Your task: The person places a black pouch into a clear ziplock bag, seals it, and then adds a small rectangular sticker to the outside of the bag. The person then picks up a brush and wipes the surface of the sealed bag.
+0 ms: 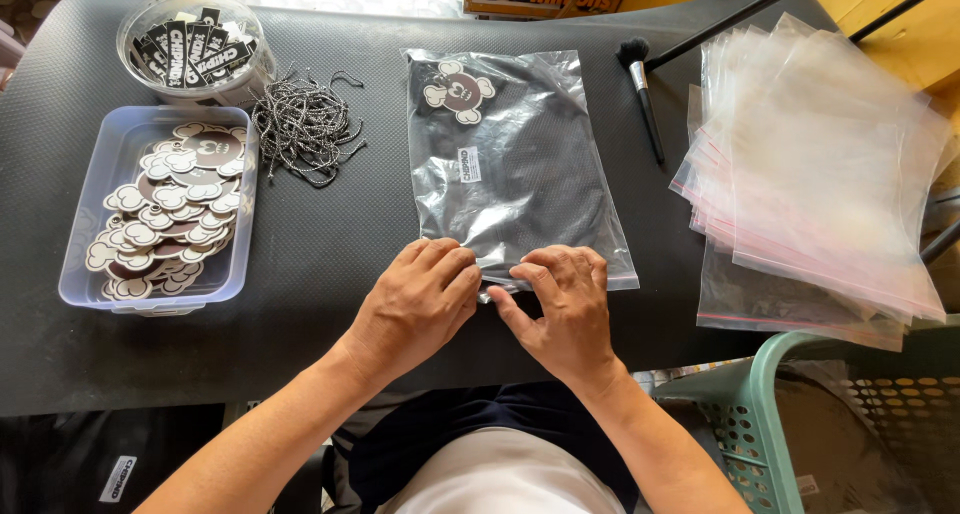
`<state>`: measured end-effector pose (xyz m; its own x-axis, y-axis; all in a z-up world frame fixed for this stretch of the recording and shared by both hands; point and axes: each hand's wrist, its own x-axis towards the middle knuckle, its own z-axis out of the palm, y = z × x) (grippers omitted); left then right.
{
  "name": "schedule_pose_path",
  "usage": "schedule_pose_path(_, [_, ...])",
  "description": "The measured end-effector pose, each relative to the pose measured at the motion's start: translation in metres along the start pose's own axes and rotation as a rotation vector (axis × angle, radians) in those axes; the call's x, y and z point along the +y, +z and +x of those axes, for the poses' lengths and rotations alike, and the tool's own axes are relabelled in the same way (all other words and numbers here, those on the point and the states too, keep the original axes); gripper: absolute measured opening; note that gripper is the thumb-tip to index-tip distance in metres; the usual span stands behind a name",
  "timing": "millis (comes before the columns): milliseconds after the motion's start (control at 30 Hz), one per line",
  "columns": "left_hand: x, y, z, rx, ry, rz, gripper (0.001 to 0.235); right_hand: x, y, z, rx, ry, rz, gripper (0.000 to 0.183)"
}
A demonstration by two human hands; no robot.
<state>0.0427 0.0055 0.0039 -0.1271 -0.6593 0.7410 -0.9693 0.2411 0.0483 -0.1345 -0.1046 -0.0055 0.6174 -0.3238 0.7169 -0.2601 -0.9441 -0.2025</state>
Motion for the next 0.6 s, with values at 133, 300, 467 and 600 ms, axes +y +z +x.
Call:
schedule_pose_path(133, [0.003, 0.006, -0.002, 0.042, -0.008, 0.034, 0.009, -0.007, 0.006, 0.005, 0.028, 0.039, -0.040, 0.020])
schedule_pose_path(300, [0.005, 0.002, 0.001, 0.129, 0.014, 0.039, 0.009, -0.012, 0.007, 0.007, 0.086, 0.002, -0.063, 0.016])
schedule_pose_path(467, [0.006, 0.009, -0.004, 0.151, 0.008, 0.047, 0.013, -0.013, 0.009, 0.007, 0.106, -0.059, -0.095, 0.016])
schedule_pose_path(600, [0.007, 0.014, -0.006, 0.173, 0.001, 0.060, 0.013, -0.010, 0.015, 0.005, 0.127, -0.075, -0.122, 0.016])
